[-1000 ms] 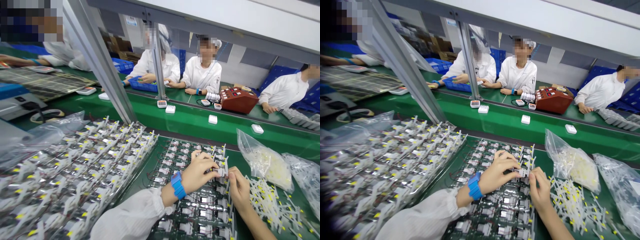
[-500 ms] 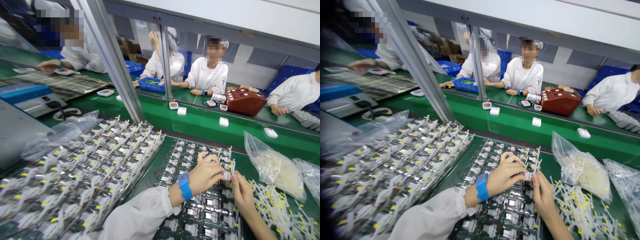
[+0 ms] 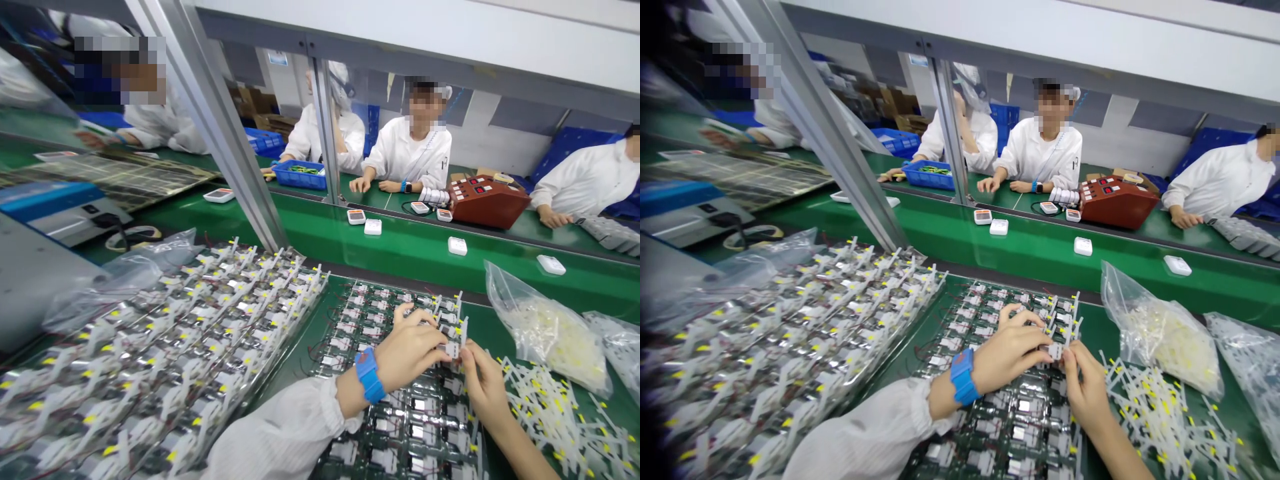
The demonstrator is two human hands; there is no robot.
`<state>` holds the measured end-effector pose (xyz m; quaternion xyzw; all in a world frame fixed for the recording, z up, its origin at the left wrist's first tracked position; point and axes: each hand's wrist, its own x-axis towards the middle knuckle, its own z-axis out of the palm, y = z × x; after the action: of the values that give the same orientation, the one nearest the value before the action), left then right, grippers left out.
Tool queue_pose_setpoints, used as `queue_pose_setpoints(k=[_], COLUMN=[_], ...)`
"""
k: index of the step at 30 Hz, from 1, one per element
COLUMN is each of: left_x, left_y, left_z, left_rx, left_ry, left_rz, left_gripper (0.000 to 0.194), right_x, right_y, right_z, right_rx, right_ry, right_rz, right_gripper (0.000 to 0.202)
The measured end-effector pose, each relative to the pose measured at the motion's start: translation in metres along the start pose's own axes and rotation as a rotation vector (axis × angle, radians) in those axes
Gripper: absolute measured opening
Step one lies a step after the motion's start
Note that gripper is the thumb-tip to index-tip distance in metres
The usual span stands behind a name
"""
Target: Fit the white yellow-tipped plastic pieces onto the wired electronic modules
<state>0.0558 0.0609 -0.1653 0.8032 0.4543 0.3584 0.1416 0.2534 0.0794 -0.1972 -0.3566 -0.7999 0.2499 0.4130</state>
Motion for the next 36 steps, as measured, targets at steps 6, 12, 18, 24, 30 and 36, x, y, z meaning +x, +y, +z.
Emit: queue_pose_setpoints(k=[6,12,18,24,30,36], left_x=[-0.0002,0.0003,0.0002,-0.0004,-0.0006,-0.0009], left_y=[0.0028,0.0044,0.0040,0.0040,0.0050,0.0038], left_z=[0.0002,-0.0018,-0.0023,-0.0017,-0.0006,-0.0017], left_rx=[0.004,0.002,0.004,0.006,-0.018,-0.015], left_ry=[-0.015,-0.035,-0.072,-0.090,-0.094,-0.121], left_rz=[0.001,0.000,-0.009,-0.018,-0.018,-0.031], left_gripper=[0.018,0.018,0.018,0.012,0.009,0.010], right_x=[0.0004,-0.0004,-0.0010,-0.0010,-0.0006,0.0003], right_y=[-0.0035,-0.0036,-0.0032,-0.0012,-0.0006,-0.0010], right_z=[0.0014,0.0006,0.0002,0.0013,0.0007,0.0006], right_rx=[0.013,0.040,0.044,0.007,-0.012,-0.031], right_ry=[0.042,0.016,0.016,0.010,-0.001,-0.017], right_rz=[0.019,0.048,0.055,0.029,0.002,-0.033], right_gripper=[0.029,0.031,0.031,0.030,0.029,0.029])
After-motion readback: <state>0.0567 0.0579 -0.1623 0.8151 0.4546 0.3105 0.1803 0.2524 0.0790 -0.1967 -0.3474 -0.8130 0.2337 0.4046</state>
